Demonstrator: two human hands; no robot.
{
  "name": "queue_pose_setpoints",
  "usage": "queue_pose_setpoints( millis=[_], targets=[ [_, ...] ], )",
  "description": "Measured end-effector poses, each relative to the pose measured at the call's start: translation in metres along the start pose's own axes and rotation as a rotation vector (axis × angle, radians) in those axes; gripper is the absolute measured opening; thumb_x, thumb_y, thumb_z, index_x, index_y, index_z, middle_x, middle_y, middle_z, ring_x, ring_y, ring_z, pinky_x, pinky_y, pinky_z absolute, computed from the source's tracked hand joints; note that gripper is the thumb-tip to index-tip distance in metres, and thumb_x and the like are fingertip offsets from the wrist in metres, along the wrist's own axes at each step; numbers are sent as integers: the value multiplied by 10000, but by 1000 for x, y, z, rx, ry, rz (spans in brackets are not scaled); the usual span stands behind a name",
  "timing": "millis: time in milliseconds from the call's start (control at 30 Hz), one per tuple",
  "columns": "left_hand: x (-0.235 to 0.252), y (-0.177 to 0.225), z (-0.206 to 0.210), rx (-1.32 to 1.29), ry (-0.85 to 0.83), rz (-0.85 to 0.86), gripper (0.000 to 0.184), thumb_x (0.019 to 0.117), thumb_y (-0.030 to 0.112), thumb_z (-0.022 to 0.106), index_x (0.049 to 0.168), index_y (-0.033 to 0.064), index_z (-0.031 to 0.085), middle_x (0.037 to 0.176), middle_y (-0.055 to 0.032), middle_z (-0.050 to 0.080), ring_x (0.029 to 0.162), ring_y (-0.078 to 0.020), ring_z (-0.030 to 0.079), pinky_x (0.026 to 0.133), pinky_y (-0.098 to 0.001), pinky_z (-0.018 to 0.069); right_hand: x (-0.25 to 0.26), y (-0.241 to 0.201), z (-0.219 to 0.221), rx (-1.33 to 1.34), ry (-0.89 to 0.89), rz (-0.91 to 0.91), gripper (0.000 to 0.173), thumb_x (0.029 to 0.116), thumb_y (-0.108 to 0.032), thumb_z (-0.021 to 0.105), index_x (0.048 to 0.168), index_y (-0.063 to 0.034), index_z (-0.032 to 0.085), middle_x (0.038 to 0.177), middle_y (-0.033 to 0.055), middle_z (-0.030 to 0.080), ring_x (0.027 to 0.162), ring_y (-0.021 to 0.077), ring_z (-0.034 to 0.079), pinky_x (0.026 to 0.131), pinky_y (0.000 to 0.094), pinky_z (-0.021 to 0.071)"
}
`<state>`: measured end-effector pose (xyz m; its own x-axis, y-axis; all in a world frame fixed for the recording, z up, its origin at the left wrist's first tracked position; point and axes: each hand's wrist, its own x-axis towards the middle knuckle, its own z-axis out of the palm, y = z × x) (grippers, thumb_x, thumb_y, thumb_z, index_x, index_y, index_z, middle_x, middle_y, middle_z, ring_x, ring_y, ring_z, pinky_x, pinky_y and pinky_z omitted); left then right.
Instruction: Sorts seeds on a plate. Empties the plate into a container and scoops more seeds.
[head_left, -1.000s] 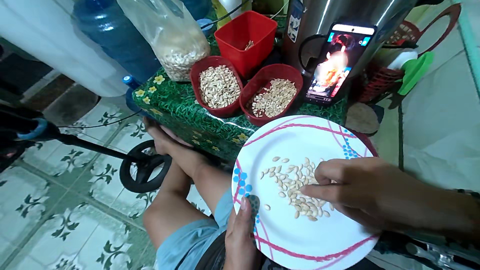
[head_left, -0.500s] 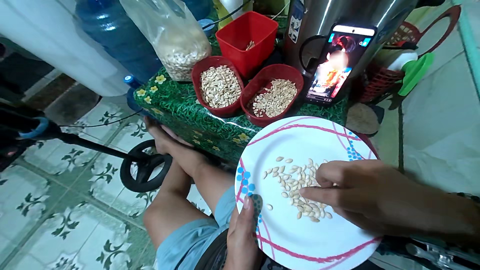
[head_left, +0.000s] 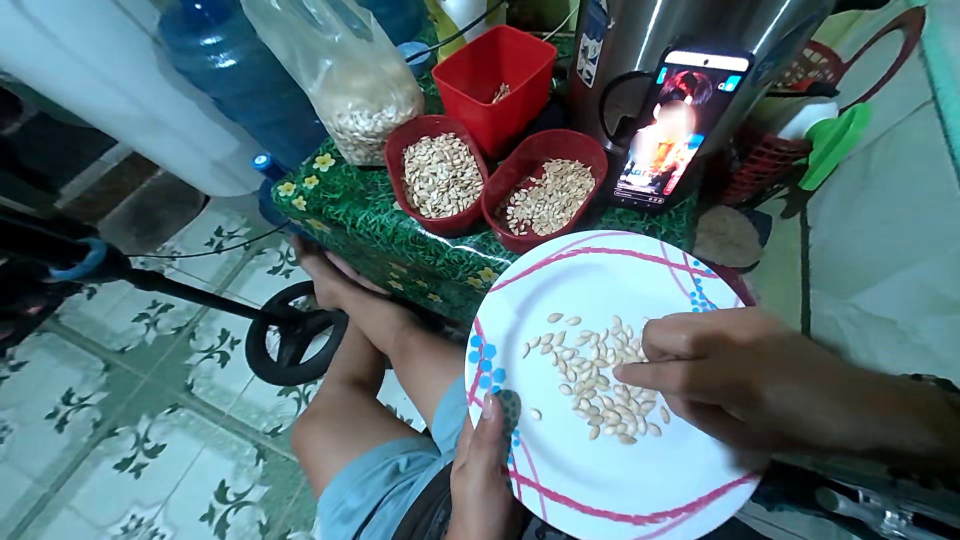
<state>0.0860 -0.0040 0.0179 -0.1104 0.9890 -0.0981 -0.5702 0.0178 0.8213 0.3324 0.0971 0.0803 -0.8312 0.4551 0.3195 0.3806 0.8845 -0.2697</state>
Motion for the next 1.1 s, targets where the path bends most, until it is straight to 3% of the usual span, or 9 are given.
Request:
queue_pose_setpoints(
  millis=[200,667,867,1100],
  targets=[
    [1,-1,-2,-3,-3,4,311,1109,299,385,1256,86,556,1060,0,750,998,-88,724,909,-298,603,0,-1,-2,59,7,-9,345,958,-144,477,1139,-176,769,731,16,535,605,143,499,483,298,364],
    [2,-3,-4,-5,46,2,333,1109,294,368,1291,60,519,1068,-13,738,1004,-94,719,906,-304,603,0,-3,1,75,-39,-89,327,943,-122,469,1096,-148,757,734,17,542,600,153,511,472,309,370],
    [1,-3,-3,7,44,2,326,1111,275,343,1274,65,532,1053,-5,744,984,-90,724,897,-298,606,0,-11,5,65,-123,-131,342,955,-145,467,1117,-184,766,724,8,542,577,165,521,444,323,378],
    [1,-4,-4,-3,40,13,327,1113,282,347,1272,69,539,1061,-7,744,996,-89,722,902,-296,604,0,-6,1,92,-12,-73,304,958,-129,469,1087,-141,744,747,24,551,608,158,519,482,313,385]
  ],
)
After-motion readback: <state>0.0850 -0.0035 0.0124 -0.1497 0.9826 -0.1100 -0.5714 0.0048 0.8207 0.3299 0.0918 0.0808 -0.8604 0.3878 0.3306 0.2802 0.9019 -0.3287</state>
